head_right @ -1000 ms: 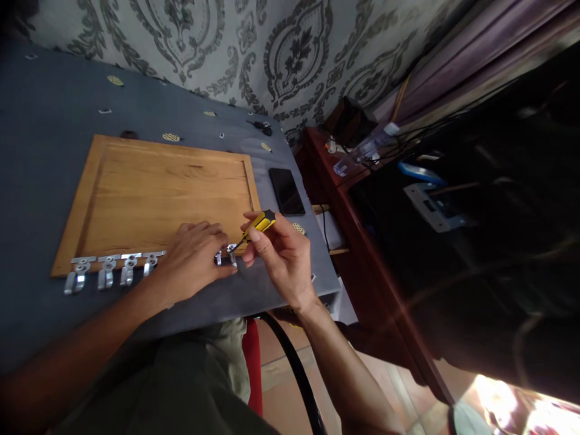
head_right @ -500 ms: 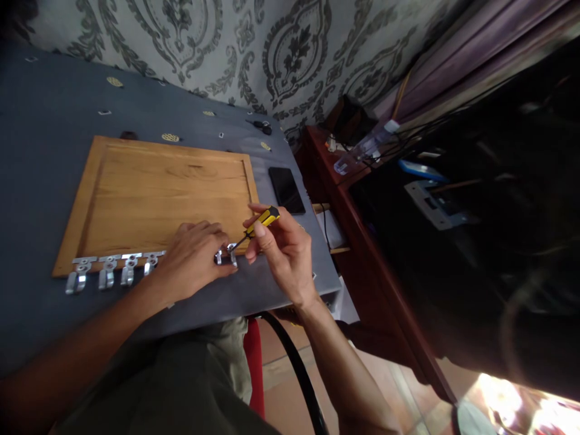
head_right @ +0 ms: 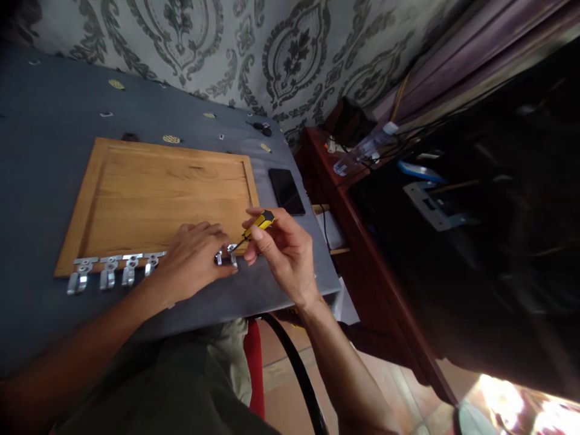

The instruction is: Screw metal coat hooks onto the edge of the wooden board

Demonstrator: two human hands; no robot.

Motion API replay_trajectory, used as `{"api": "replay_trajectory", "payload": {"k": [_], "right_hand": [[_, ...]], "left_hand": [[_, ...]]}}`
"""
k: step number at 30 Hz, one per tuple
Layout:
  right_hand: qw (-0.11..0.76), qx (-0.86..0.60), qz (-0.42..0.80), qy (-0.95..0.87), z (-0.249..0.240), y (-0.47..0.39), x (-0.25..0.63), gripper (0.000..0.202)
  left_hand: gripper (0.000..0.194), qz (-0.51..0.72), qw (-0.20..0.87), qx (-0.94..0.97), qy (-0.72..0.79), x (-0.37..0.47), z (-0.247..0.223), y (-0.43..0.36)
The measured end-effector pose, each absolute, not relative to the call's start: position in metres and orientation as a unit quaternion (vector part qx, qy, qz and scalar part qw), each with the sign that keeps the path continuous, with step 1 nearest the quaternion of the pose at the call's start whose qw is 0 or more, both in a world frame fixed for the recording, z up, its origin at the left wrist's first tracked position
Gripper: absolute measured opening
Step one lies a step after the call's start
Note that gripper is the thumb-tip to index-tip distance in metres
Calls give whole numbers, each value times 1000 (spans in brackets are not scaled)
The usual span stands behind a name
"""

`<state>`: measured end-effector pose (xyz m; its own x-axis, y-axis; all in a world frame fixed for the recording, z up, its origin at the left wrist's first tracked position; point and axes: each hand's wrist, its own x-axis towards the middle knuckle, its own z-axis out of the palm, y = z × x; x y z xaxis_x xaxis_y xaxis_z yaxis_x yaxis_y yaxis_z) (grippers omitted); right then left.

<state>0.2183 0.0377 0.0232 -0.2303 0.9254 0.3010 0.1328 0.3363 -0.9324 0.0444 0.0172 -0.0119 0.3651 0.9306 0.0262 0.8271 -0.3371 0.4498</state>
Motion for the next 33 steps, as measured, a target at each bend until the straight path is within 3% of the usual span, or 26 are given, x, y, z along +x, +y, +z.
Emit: {"api": "replay_trajectory", "payload": {"k": [5, 12, 17, 26, 33], "right_hand": [[502, -432, 375, -649, 23, 37, 213, 34], [477, -395, 423, -662, 25, 38, 219, 36], [495, -397, 394, -664, 24, 37, 218, 20], [474, -404, 401, -672, 29, 38, 219, 37], [520, -397, 372, -659, 27, 37, 218, 26]], "left_hand": [[26, 146, 171, 805, 549, 44, -14, 17], [27, 143, 182, 805, 546, 44, -14, 17], [26, 143, 183, 804, 547, 44, -12, 18], [27, 153, 176, 804, 548, 44, -16, 16], [29, 135, 187, 806, 545, 43, -11, 18]]}}
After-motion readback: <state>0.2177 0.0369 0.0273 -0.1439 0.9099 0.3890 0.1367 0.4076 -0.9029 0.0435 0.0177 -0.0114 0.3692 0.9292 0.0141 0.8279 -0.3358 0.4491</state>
